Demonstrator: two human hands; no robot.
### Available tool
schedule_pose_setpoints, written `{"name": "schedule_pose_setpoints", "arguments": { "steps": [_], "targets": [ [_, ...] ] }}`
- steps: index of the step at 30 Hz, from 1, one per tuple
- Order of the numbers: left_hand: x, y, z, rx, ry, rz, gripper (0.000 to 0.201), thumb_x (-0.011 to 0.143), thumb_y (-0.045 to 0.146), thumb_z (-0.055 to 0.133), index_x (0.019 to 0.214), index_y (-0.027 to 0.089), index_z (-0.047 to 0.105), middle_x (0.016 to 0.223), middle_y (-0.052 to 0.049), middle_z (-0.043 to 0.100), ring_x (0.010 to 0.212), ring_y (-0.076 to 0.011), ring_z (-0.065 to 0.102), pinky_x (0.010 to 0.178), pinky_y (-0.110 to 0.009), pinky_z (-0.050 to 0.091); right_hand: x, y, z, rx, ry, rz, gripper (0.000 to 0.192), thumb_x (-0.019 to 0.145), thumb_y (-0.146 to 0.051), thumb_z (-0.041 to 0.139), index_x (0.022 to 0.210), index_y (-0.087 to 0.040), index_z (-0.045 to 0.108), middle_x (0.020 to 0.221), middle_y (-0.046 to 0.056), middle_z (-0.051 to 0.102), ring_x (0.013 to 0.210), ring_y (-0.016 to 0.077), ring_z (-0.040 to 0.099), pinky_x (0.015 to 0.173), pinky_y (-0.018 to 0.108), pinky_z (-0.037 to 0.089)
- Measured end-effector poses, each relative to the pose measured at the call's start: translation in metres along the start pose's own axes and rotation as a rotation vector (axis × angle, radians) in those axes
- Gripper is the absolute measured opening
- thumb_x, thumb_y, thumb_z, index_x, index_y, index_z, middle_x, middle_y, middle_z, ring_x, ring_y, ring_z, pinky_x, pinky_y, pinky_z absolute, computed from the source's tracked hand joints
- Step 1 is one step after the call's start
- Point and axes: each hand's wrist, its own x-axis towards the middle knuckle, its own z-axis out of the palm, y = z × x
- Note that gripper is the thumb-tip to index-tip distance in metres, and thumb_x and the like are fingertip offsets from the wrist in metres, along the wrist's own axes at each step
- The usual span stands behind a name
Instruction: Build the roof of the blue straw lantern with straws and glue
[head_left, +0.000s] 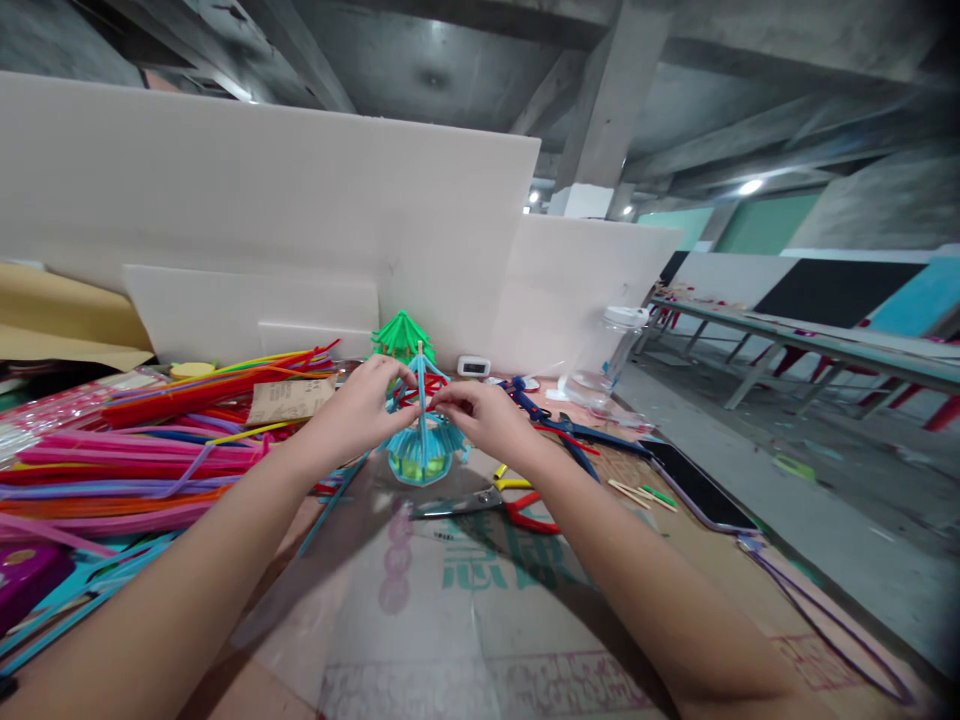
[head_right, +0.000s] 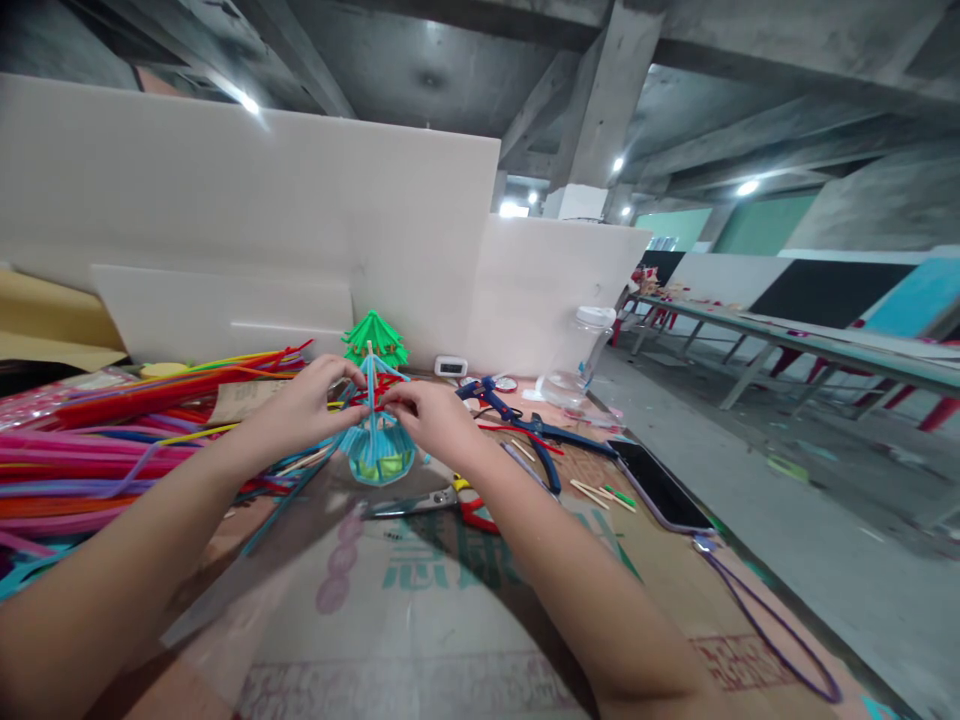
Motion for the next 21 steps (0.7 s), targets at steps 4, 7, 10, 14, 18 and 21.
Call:
{"name": "schedule_pose_setpoints", "arguments": {
  "steps": [4,7,10,14,18,21],
  "targets": [
    [0.0003,-0.0004,0.0031,0.029,0.014,-0.006,0.021,0.078,0.032,0.062,0.094,0.02,0.056,0.099,-0.006,0.055,0.097,-0.0244,0.055,0.084,-0.038,0.045,0.0003,0.0001,0.0002,0.004,0.006,-0.001,0.022,0.088,-0.021,0.052,0.096,-0.02,0.072,0.089,0.005,0.072,0.078,0.0157,0.062,0.069,0.025,0.043],
    [0.0006,-0.0019,0.004,0.034,0.017,-0.001,0.022,0.078,0.031,0.061,0.095,0.019,0.056,0.1,-0.006,0.055,0.098,-0.0245,0.055,0.086,-0.038,0.044,0.0002,0.001,0.0008,0.012,0.009,-0.014,0.022,0.088,-0.02,0.052,0.096,-0.02,0.072,0.09,0.005,0.072,0.079,0.0159,0.063,0.07,0.025,0.044],
    [0.0004,-0.001,0.0021,0.027,0.005,0.002,0.022,0.077,0.031,0.06,0.095,0.019,0.056,0.099,-0.006,0.055,0.097,-0.0242,0.055,0.085,-0.038,0.045,0.0002,0.002,0.0014,0.024,0.017,-0.017,0.02,0.087,-0.02,0.053,0.095,-0.02,0.072,0.089,0.004,0.072,0.077,0.0159,0.063,0.069,0.025,0.044],
    [-0.0006,0.0026,-0.001,-0.011,-0.033,-0.008,0.024,0.077,0.029,0.059,0.099,0.019,0.056,0.103,-0.007,0.055,0.098,-0.0236,0.055,0.085,-0.037,0.045,0.0004,0.0021,0.0009,0.019,0.011,-0.019,0.02,0.087,-0.02,0.053,0.095,-0.02,0.072,0.09,0.005,0.073,0.078,0.016,0.063,0.069,0.025,0.045],
    [-0.0008,0.0036,0.0007,0.009,-0.002,0.004,0.024,0.082,0.038,0.057,0.096,0.018,0.057,0.1,-0.007,0.057,0.099,-0.0243,0.055,0.088,-0.039,0.044,0.0,0.0016,0.0002,0.002,0.02,-0.021,0.021,0.087,-0.019,0.053,0.095,-0.02,0.072,0.091,0.005,0.073,0.079,0.0161,0.064,0.069,0.025,0.045],
    [-0.0006,0.0031,0.0012,0.013,0.013,0.01,0.025,0.081,0.04,0.059,0.094,0.018,0.058,0.099,-0.008,0.058,0.098,-0.025,0.055,0.087,-0.04,0.044,-0.0005,0.0017,0.0005,0.001,0.017,-0.019,0.021,0.088,-0.02,0.053,0.096,-0.02,0.072,0.09,0.005,0.072,0.079,0.0159,0.063,0.069,0.025,0.044]
  ]
}}
